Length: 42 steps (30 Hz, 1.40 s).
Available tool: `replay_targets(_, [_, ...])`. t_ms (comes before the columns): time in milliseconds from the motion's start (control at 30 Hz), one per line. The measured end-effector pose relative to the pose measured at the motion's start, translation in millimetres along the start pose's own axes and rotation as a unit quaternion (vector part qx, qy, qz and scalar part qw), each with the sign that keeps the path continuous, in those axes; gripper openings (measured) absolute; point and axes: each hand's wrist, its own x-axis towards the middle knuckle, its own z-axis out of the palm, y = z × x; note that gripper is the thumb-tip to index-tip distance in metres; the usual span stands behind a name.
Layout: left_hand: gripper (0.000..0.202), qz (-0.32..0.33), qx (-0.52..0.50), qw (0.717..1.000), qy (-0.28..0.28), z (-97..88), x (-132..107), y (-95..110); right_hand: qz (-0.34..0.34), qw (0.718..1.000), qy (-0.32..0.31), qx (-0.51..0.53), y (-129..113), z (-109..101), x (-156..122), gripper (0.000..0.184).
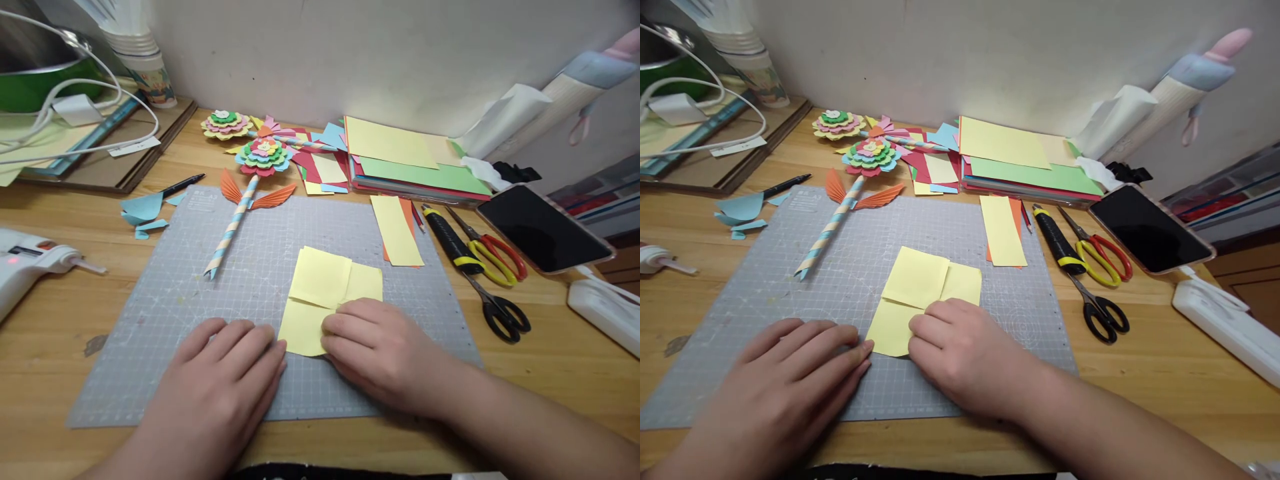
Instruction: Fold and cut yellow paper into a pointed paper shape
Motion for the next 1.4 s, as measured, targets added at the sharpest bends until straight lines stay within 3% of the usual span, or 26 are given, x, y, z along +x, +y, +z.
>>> replay_targets(133, [0.024, 0.030, 0.030, 0.999, 0.009, -3.1, -7, 0, -0.016, 1.000, 0.002, -0.010, 1, 2, -1, 0.024])
replay_targets(300, [0.012, -0.048, -0.058, 0.996, 0.040, 0.3, -8, 3, 0.000, 0.999, 0.026, 0.026, 3, 1, 1, 0.023])
replay_targets(433, [0.015, -0.058, -0.083, 0.995, 0.012, 3.0, -3, 3, 0.033, 0.994, 0.039, 0.093, 4, 0, 3, 0.021])
replay_targets(667, [0.009, -0.137, -0.150, 0.978, -0.037, 5.1, 5, 2, 0.132, 0.969, 0.023, 0.207, 5, 0, 11, 0.017])
replay_targets(967, [0.011, -0.107, -0.149, 0.983, -0.013, 8.8, 7, 11, 0.042, 0.981, -0.031, 0.186, 1, -10, 1, 0.018])
replay_targets(1200, [0.009, -0.109, -0.143, 0.984, -0.012, 9.8, 5, 11, 0.100, 0.982, -0.020, 0.160, -10, -8, 2, 0.019])
replay_targets(1400, [0.009, -0.135, -0.173, 0.975, -0.038, 9.2, 5, 11, 0.186, 0.960, -0.004, 0.208, -9, -2, 4, 0.018])
